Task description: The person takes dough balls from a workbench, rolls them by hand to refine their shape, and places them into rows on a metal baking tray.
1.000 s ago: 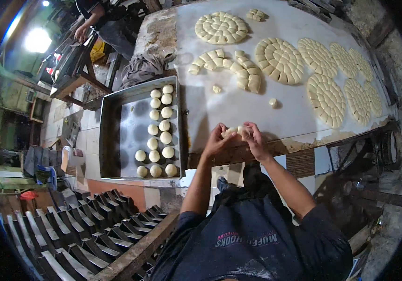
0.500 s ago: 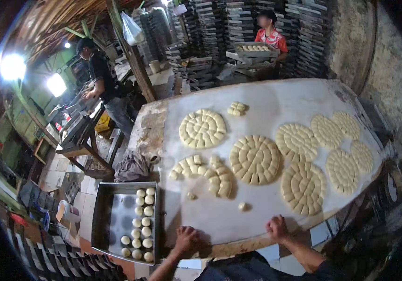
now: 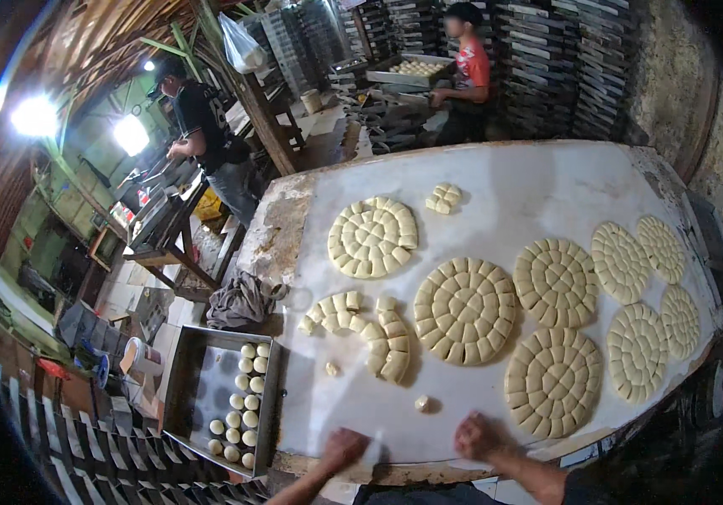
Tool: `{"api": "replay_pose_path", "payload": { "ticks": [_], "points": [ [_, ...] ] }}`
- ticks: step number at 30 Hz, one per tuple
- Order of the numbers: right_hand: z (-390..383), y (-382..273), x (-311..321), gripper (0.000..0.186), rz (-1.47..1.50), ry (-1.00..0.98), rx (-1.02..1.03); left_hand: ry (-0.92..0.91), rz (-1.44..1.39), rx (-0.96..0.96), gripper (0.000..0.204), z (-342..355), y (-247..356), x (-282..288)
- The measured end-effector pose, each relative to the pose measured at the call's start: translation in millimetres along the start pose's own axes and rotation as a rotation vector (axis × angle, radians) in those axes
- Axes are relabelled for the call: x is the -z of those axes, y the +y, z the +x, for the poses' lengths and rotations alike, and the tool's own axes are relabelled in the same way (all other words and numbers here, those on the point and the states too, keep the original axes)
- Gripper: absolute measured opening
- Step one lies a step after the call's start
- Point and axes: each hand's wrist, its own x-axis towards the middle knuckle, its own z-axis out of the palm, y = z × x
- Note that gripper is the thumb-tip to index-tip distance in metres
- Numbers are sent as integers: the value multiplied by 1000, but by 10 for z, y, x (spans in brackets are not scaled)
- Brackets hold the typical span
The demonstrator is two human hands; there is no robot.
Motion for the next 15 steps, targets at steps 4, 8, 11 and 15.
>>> {"api": "replay_pose_path", "payload": {
  "ticks": [4, 8, 11, 15],
  "points": [
    [667, 241, -2, 15, -35, 153, -244, 477, -74, 74, 10, 576, -342, 317],
    [820, -214, -281, 13, 49, 119, -255, 476, -290, 72, 17, 1055, 435, 300],
    [433, -267, -175, 13, -16, 83, -71, 362, -201, -104, 21, 329, 301, -140],
    [602, 196, 345, 14, -139, 92, -262, 114, -87, 44, 11, -3, -551, 131]
  ]
}}
